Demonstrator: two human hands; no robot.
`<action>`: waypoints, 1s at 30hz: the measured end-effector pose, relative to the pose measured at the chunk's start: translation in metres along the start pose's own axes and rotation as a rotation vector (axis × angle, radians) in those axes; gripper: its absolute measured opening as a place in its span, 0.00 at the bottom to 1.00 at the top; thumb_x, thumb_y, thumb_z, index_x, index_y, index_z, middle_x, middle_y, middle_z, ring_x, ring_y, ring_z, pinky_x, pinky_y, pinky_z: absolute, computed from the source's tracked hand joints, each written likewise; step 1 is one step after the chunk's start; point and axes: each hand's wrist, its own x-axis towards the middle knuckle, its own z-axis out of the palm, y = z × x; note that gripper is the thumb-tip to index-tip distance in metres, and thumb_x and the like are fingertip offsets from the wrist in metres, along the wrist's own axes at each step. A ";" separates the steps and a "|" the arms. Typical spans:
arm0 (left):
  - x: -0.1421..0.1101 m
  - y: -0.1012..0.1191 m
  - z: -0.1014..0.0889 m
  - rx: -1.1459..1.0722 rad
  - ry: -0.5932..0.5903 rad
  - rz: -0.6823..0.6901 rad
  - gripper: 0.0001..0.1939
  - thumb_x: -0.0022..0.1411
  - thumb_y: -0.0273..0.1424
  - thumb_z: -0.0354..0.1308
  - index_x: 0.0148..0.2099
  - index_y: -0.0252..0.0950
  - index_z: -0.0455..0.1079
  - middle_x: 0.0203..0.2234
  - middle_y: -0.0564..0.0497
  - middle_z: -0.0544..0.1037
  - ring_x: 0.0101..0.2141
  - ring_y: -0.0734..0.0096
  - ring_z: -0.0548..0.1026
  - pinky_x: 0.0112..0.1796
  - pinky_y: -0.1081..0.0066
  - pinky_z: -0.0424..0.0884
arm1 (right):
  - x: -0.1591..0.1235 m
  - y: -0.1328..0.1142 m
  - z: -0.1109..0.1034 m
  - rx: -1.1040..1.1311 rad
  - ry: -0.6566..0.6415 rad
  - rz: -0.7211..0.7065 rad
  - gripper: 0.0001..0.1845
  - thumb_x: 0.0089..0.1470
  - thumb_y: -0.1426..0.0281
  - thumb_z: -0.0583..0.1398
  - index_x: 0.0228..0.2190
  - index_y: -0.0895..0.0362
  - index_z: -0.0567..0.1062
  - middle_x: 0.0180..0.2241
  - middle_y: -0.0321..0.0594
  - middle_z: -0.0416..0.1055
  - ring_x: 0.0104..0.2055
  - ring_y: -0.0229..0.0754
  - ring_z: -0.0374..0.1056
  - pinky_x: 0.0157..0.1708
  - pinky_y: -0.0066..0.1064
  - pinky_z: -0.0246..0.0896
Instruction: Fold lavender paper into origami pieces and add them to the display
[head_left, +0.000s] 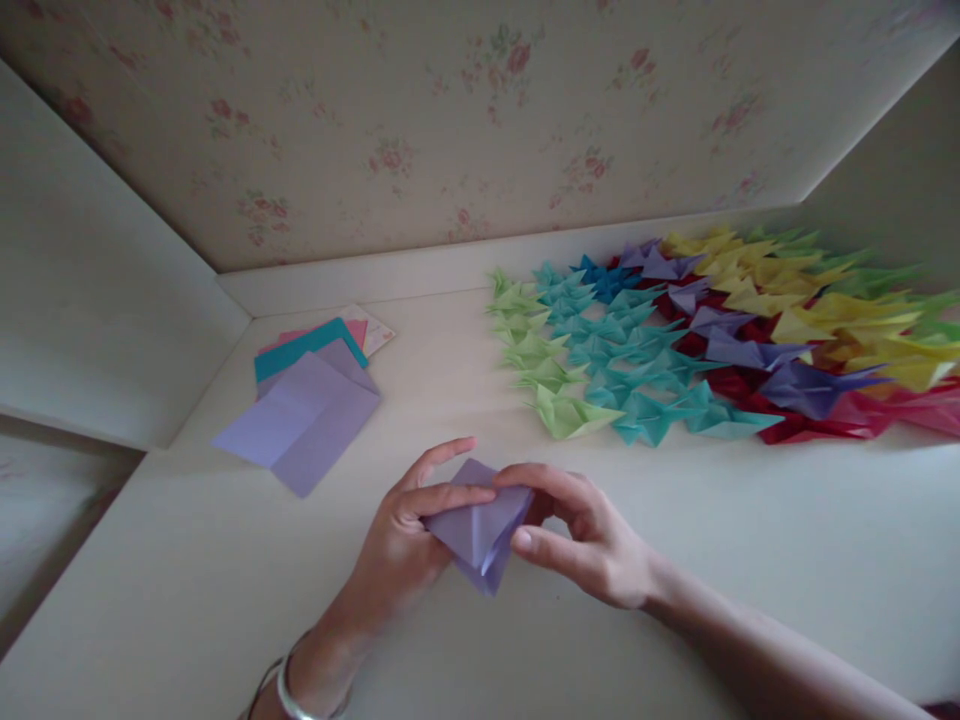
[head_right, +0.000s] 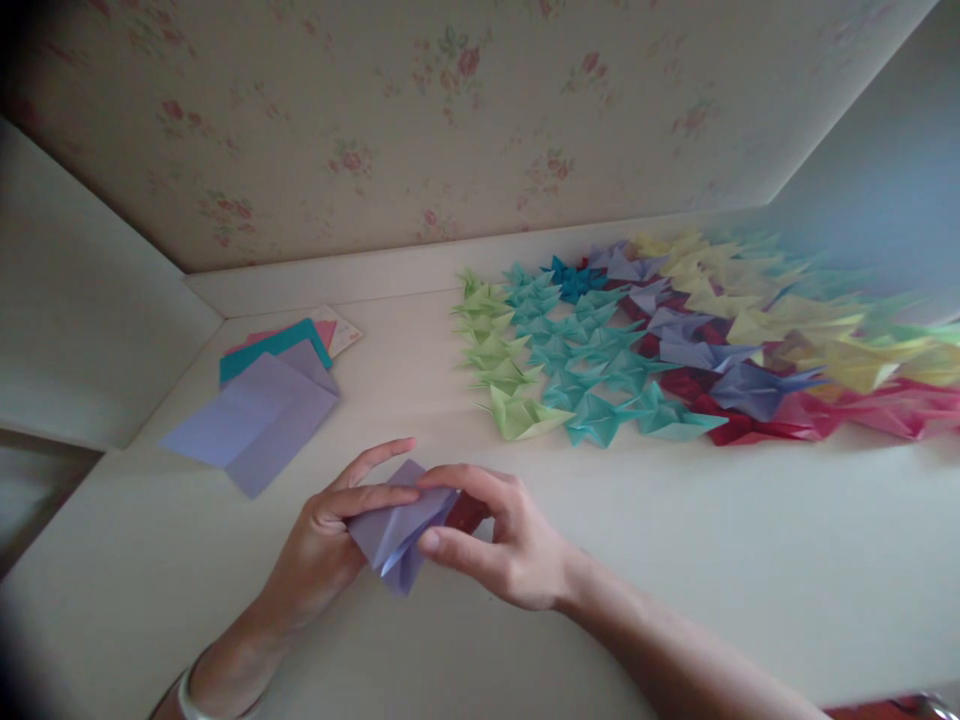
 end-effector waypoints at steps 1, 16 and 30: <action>0.000 0.000 0.000 -0.010 -0.002 -0.007 0.10 0.55 0.27 0.67 0.40 0.47 0.83 0.60 0.47 0.69 0.52 0.56 0.76 0.49 0.64 0.75 | 0.000 0.000 0.000 -0.010 -0.005 -0.017 0.19 0.56 0.61 0.65 0.47 0.56 0.76 0.37 0.43 0.75 0.32 0.40 0.71 0.31 0.29 0.67; -0.004 -0.001 -0.001 0.127 -0.025 0.125 0.11 0.60 0.28 0.65 0.43 0.49 0.82 0.59 0.46 0.72 0.44 0.61 0.80 0.43 0.66 0.78 | 0.002 0.005 0.000 0.382 -0.032 0.062 0.10 0.55 0.68 0.67 0.40 0.53 0.82 0.35 0.39 0.73 0.29 0.35 0.70 0.29 0.27 0.67; 0.004 0.002 0.005 -0.085 -0.003 -0.079 0.05 0.56 0.31 0.69 0.37 0.44 0.84 0.42 0.50 0.83 0.43 0.63 0.79 0.41 0.74 0.74 | 0.008 0.005 0.000 0.204 0.128 -0.064 0.06 0.56 0.66 0.66 0.30 0.56 0.82 0.33 0.40 0.73 0.32 0.37 0.69 0.29 0.27 0.65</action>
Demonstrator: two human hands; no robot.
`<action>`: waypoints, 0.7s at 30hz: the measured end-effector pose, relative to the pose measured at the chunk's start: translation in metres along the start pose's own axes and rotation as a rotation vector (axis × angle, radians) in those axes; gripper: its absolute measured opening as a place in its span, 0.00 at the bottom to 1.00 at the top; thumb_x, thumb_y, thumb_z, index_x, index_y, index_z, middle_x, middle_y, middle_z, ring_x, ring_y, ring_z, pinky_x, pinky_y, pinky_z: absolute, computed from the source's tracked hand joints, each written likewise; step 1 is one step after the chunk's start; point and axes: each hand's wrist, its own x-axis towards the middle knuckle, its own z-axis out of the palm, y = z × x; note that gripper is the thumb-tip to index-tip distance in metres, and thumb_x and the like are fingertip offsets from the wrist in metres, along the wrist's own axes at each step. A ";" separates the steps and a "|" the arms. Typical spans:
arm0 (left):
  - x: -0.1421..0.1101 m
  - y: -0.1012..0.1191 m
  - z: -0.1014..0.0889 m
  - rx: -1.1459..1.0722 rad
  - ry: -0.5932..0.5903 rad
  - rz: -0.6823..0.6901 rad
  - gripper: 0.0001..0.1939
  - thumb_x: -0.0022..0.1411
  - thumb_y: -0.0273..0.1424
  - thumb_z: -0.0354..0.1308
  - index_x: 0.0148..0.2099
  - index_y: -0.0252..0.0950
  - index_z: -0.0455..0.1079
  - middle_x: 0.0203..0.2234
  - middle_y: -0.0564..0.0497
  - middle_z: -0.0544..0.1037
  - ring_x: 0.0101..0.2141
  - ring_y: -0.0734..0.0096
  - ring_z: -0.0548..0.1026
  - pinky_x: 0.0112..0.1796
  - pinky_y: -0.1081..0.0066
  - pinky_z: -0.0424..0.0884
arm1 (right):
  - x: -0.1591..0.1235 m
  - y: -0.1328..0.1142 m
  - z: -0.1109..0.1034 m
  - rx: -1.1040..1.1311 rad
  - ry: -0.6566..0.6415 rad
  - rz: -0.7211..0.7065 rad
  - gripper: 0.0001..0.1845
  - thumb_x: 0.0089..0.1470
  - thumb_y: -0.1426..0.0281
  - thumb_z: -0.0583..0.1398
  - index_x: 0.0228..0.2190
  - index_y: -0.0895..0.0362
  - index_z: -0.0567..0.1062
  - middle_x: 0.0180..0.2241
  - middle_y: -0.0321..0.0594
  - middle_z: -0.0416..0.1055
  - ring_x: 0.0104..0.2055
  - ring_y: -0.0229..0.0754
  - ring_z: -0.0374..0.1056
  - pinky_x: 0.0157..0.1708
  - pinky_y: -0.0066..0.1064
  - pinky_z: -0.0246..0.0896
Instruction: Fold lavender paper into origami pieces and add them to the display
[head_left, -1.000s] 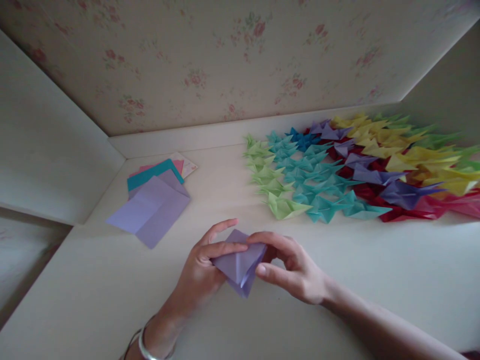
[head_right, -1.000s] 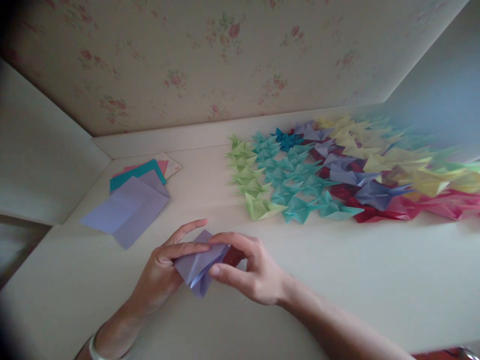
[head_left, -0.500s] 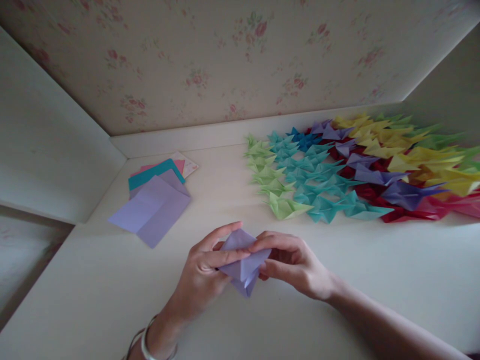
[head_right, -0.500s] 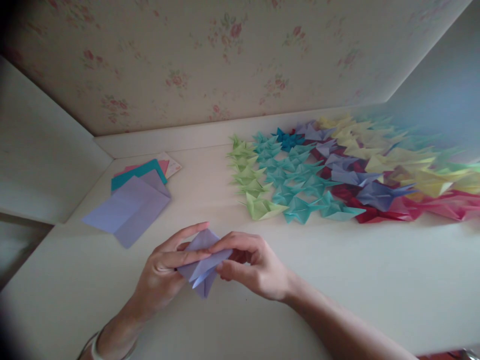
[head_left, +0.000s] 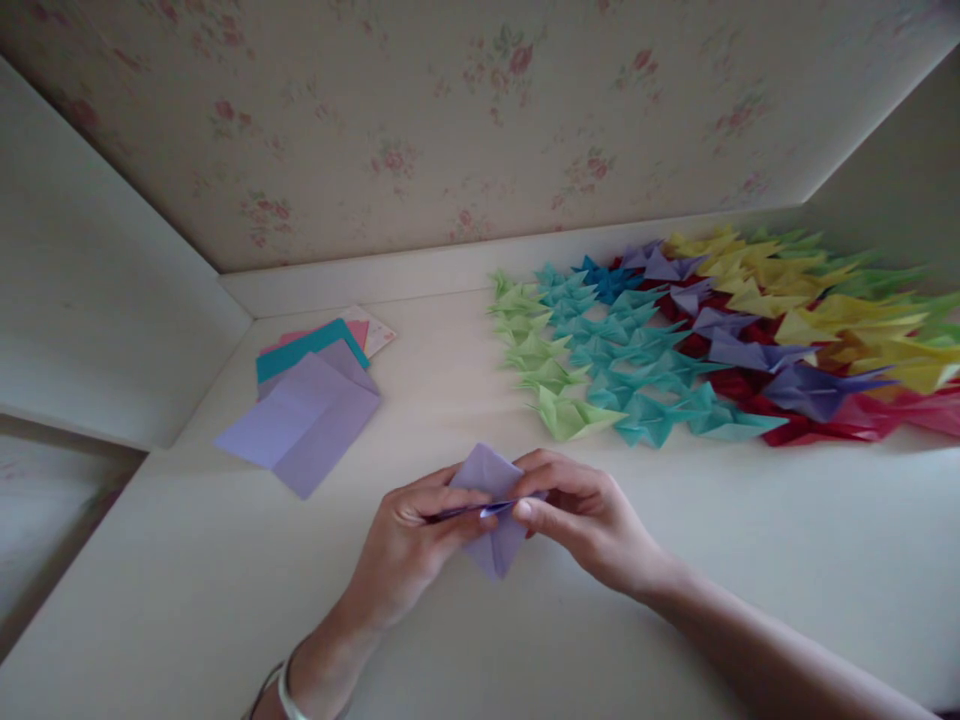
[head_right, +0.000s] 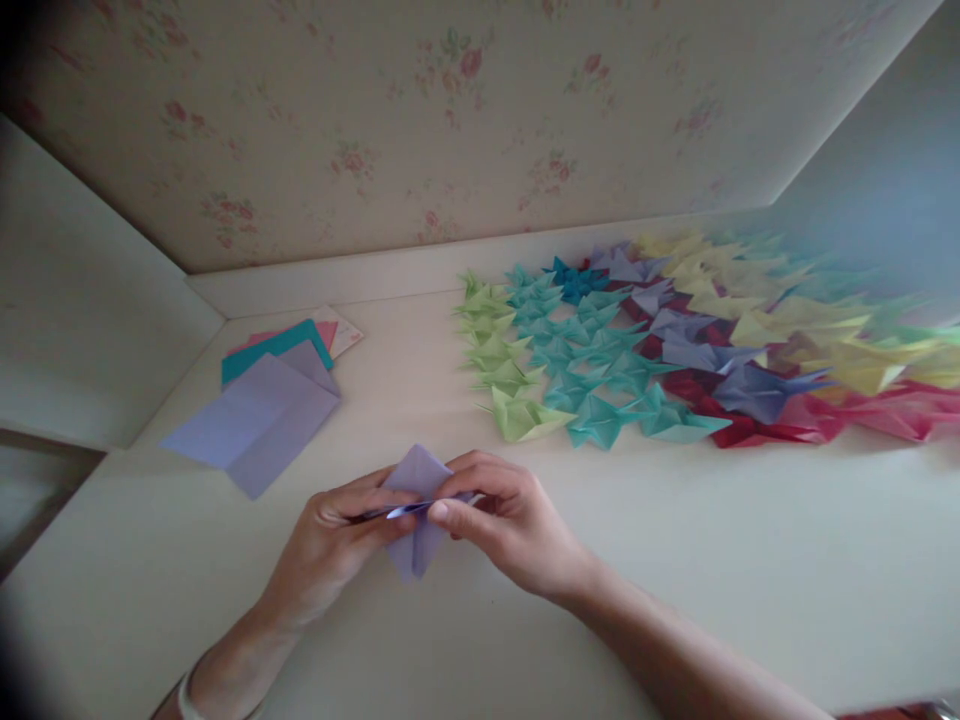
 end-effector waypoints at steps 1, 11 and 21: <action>0.000 0.001 0.001 -0.003 -0.020 -0.002 0.04 0.58 0.32 0.67 0.37 0.43 0.84 0.37 0.50 0.83 0.39 0.65 0.79 0.38 0.75 0.73 | 0.000 0.000 0.002 0.008 0.012 0.012 0.07 0.57 0.66 0.66 0.30 0.55 0.82 0.34 0.40 0.73 0.32 0.37 0.69 0.28 0.26 0.65; -0.005 0.000 0.012 0.122 0.000 0.055 0.15 0.67 0.35 0.57 0.28 0.36 0.76 0.30 0.51 0.75 0.32 0.71 0.72 0.31 0.75 0.65 | -0.001 0.005 0.012 -0.134 0.097 -0.029 0.10 0.62 0.68 0.61 0.30 0.56 0.78 0.40 0.43 0.75 0.43 0.42 0.71 0.41 0.30 0.65; -0.010 0.000 0.014 0.285 0.023 0.060 0.15 0.69 0.38 0.54 0.35 0.35 0.77 0.24 0.54 0.74 0.26 0.73 0.69 0.27 0.77 0.65 | -0.004 0.005 0.014 -0.061 0.232 0.151 0.13 0.59 0.60 0.62 0.31 0.58 0.79 0.31 0.41 0.76 0.32 0.39 0.69 0.31 0.28 0.63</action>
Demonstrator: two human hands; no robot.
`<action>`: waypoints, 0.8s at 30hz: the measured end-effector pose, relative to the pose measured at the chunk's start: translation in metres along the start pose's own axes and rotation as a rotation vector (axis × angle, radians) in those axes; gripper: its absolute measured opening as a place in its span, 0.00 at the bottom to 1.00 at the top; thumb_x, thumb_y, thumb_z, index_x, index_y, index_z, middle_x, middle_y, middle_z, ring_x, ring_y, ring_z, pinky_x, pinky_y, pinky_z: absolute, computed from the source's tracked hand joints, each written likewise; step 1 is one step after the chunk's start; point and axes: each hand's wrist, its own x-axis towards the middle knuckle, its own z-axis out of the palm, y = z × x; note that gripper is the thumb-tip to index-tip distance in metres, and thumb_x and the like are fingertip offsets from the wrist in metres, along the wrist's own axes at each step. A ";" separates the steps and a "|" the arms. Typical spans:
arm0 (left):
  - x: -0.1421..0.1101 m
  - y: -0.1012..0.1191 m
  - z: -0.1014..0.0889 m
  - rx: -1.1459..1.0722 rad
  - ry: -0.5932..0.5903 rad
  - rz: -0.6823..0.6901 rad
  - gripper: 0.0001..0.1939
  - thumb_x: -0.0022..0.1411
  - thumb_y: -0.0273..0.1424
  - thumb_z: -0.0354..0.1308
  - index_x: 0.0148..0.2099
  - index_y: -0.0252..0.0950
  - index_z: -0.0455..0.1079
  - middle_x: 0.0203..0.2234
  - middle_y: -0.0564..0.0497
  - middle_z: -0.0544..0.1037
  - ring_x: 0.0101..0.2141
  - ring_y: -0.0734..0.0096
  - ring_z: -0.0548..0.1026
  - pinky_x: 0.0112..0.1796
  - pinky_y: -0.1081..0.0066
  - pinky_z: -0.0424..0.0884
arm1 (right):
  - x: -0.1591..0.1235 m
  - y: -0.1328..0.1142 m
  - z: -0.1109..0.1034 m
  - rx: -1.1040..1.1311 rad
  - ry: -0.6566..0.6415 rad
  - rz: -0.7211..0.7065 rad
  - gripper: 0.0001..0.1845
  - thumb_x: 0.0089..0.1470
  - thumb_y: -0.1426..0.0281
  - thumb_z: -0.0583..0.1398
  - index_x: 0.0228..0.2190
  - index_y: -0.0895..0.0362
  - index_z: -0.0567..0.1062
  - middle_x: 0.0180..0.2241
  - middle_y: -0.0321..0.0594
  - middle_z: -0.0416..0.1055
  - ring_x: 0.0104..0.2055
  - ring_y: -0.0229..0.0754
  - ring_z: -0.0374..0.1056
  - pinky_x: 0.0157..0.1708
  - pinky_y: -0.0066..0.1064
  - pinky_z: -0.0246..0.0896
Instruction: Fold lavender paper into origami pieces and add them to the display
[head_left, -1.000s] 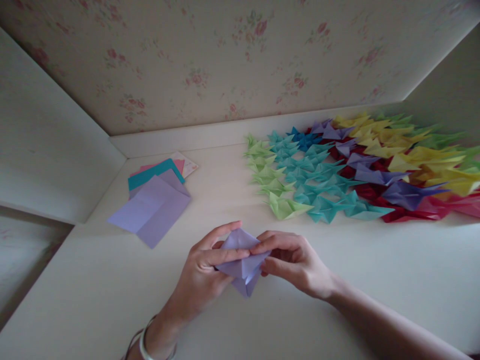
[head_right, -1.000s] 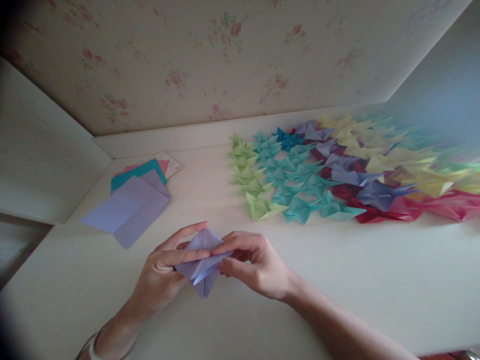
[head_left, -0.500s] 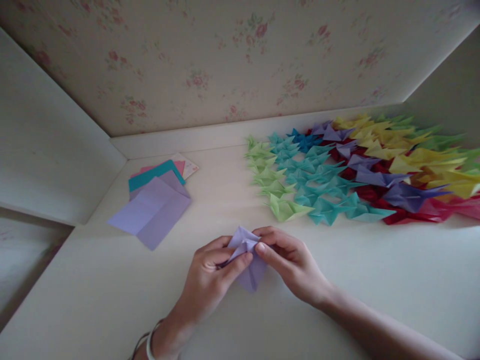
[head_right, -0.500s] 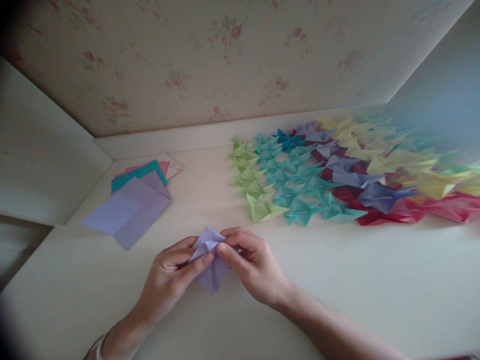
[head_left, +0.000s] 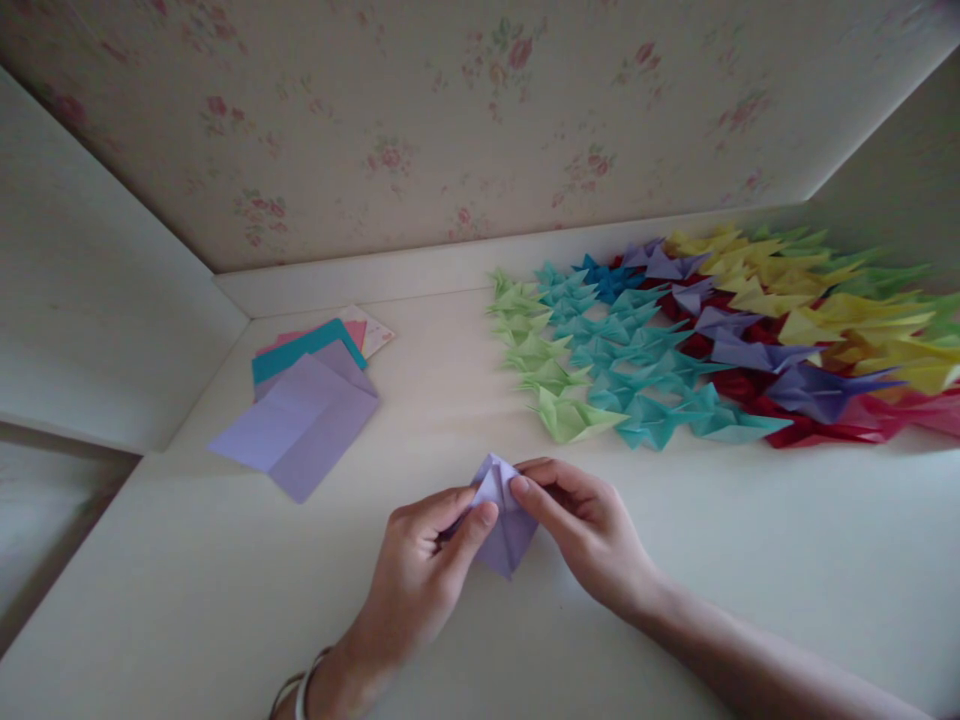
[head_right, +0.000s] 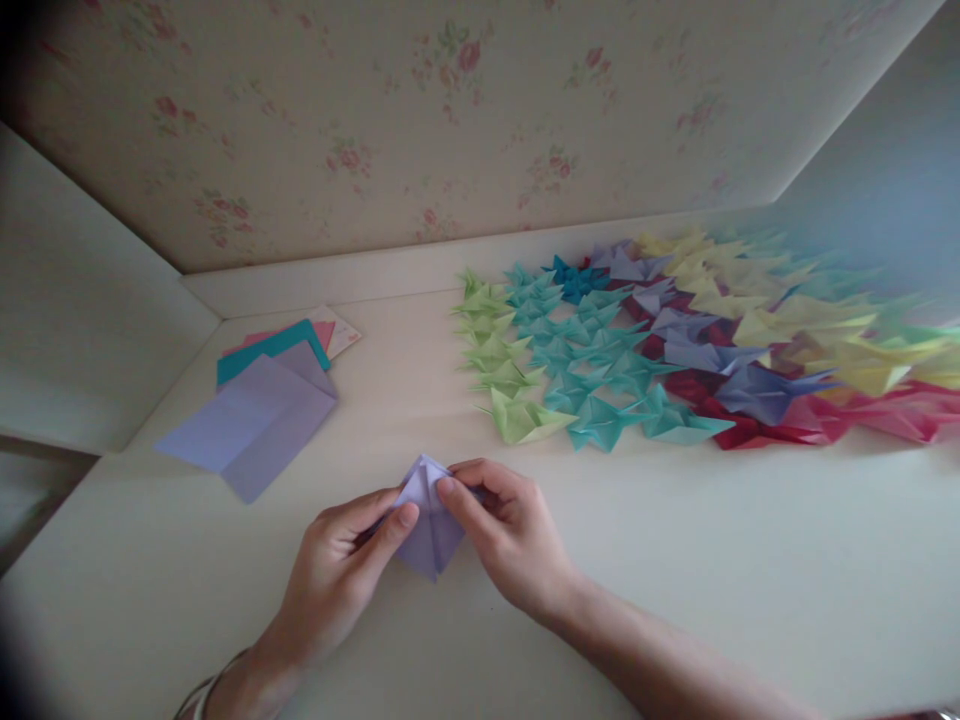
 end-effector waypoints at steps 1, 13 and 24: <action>0.000 0.000 0.000 -0.006 -0.011 0.005 0.14 0.69 0.37 0.53 0.41 0.36 0.78 0.27 0.52 0.77 0.28 0.71 0.73 0.30 0.76 0.68 | 0.000 0.001 0.000 0.006 0.031 0.014 0.13 0.57 0.60 0.63 0.31 0.58 0.79 0.30 0.40 0.76 0.32 0.39 0.69 0.30 0.27 0.63; -0.002 -0.008 0.002 0.035 0.043 -0.049 0.25 0.69 0.40 0.54 0.65 0.39 0.65 0.53 0.47 0.79 0.45 0.56 0.80 0.40 0.70 0.78 | 0.002 0.005 0.000 -0.059 0.206 0.010 0.14 0.51 0.59 0.67 0.27 0.57 0.78 0.24 0.37 0.74 0.25 0.36 0.65 0.24 0.25 0.59; 0.003 -0.004 0.001 -0.174 -0.114 -0.177 0.22 0.69 0.42 0.52 0.60 0.37 0.70 0.33 0.51 0.81 0.31 0.68 0.76 0.32 0.74 0.74 | 0.007 0.002 -0.001 -0.017 0.189 0.044 0.13 0.50 0.59 0.68 0.29 0.57 0.77 0.26 0.39 0.75 0.27 0.39 0.69 0.24 0.27 0.62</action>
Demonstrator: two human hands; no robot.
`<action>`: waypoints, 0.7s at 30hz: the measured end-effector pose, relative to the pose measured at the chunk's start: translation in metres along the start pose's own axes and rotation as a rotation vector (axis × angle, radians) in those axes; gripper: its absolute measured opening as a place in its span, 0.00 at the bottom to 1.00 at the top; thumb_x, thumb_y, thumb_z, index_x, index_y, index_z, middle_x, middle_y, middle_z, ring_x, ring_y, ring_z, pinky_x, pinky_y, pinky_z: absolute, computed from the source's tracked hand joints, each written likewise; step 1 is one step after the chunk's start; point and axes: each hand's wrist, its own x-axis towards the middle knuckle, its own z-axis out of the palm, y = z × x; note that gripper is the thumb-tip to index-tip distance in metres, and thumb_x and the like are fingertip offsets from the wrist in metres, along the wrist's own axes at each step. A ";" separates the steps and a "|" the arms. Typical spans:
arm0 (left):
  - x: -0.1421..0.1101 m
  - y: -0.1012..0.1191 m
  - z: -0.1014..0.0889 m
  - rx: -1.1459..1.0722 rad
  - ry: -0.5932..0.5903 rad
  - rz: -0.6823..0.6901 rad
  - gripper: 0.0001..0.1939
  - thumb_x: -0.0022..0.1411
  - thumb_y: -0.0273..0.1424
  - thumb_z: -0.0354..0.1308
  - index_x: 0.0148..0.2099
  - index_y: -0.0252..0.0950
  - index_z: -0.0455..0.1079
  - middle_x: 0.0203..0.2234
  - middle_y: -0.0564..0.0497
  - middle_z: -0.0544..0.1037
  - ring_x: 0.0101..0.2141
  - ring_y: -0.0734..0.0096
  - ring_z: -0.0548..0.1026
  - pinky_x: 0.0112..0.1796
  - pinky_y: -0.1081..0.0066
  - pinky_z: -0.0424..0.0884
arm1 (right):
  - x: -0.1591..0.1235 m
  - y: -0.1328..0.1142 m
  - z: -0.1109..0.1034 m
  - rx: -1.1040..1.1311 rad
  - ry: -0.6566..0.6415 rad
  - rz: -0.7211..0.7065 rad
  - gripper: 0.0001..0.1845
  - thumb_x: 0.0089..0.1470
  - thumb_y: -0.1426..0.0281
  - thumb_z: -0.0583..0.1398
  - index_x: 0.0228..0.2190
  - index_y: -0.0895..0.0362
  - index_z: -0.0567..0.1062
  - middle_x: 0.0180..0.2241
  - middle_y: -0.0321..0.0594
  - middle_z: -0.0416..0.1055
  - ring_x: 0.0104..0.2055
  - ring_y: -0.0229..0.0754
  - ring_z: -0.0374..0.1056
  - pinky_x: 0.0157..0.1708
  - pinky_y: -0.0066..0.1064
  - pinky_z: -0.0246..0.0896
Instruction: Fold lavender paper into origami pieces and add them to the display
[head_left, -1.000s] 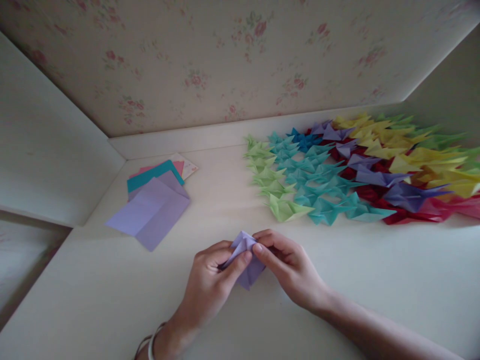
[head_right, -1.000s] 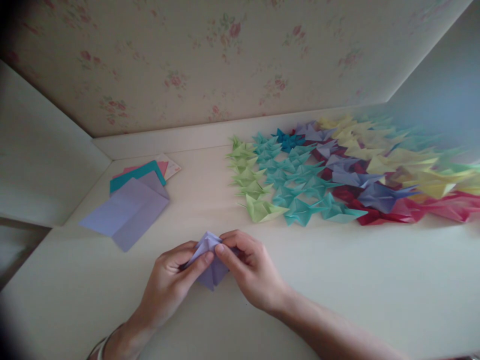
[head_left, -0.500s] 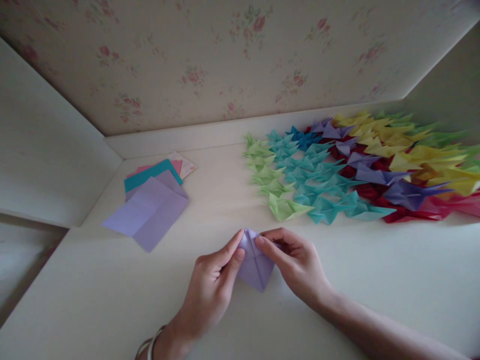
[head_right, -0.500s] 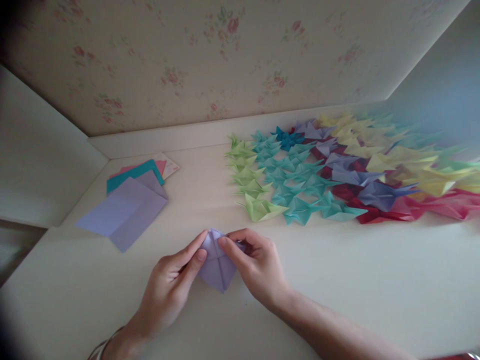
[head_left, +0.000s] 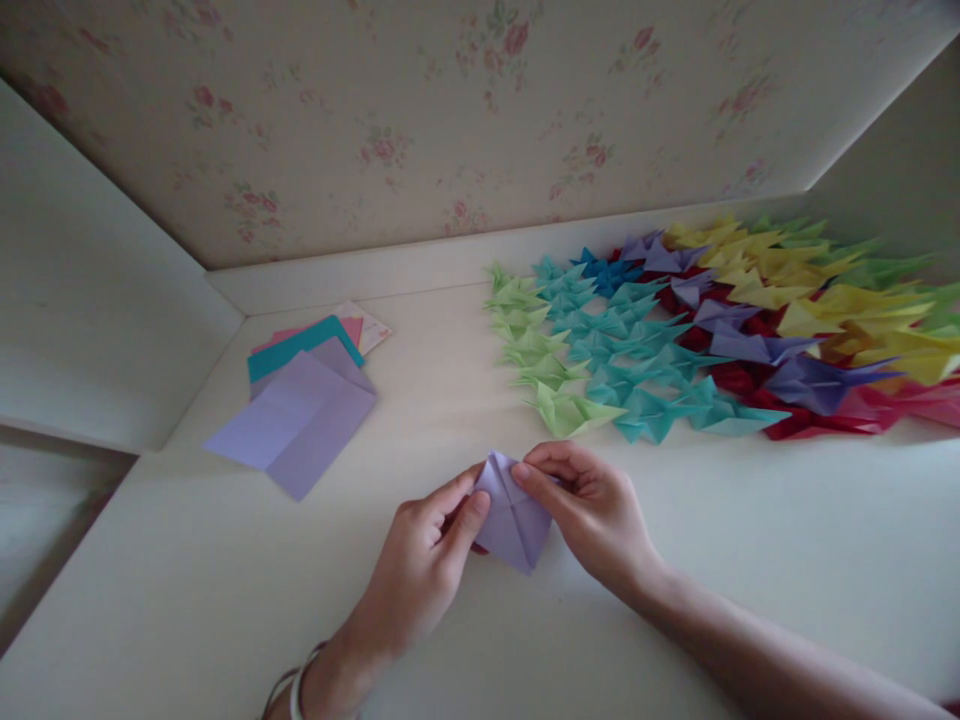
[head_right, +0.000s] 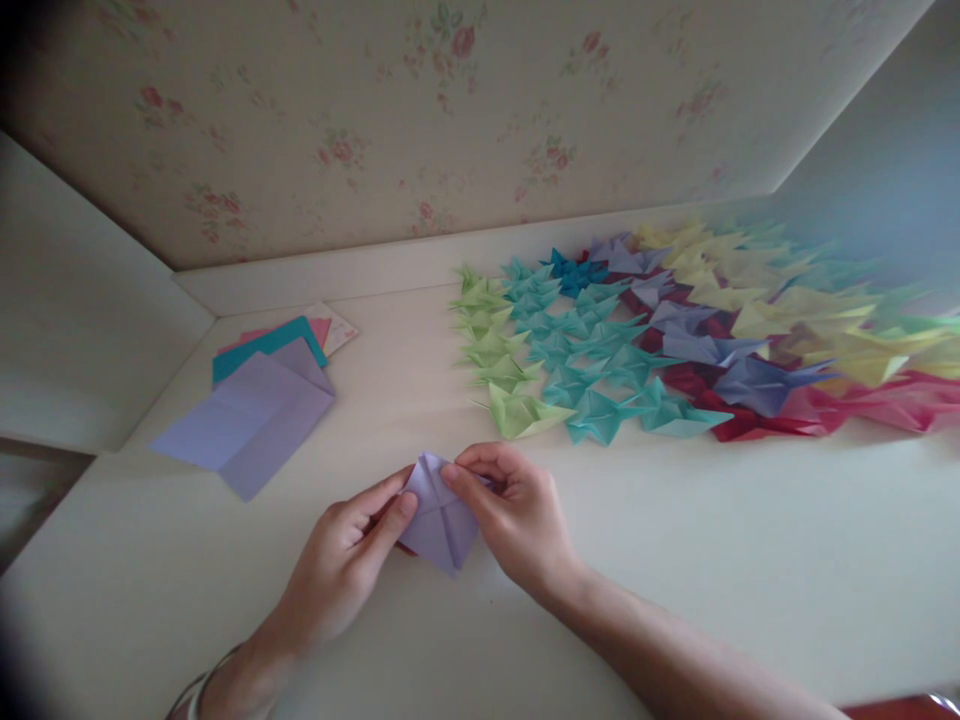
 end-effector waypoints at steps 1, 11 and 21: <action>0.000 0.000 0.000 -0.008 -0.001 -0.004 0.21 0.69 0.42 0.52 0.58 0.37 0.71 0.31 0.51 0.79 0.30 0.69 0.75 0.31 0.75 0.72 | 0.000 0.001 0.000 0.002 -0.019 0.007 0.13 0.50 0.59 0.68 0.29 0.57 0.77 0.26 0.39 0.76 0.27 0.40 0.70 0.25 0.28 0.63; 0.003 0.001 -0.001 0.372 0.149 0.072 0.16 0.71 0.39 0.48 0.33 0.37 0.67 0.16 0.60 0.61 0.18 0.75 0.62 0.22 0.74 0.52 | -0.008 0.007 0.004 -0.017 -0.229 -0.011 0.11 0.53 0.62 0.67 0.32 0.56 0.76 0.28 0.38 0.78 0.30 0.40 0.73 0.28 0.28 0.66; 0.003 -0.003 -0.004 0.347 0.121 0.064 0.16 0.71 0.41 0.47 0.33 0.38 0.65 0.18 0.59 0.63 0.20 0.73 0.63 0.23 0.74 0.54 | -0.001 0.005 0.001 0.053 -0.369 0.116 0.21 0.50 0.61 0.69 0.42 0.57 0.72 0.25 0.35 0.76 0.25 0.35 0.68 0.23 0.24 0.57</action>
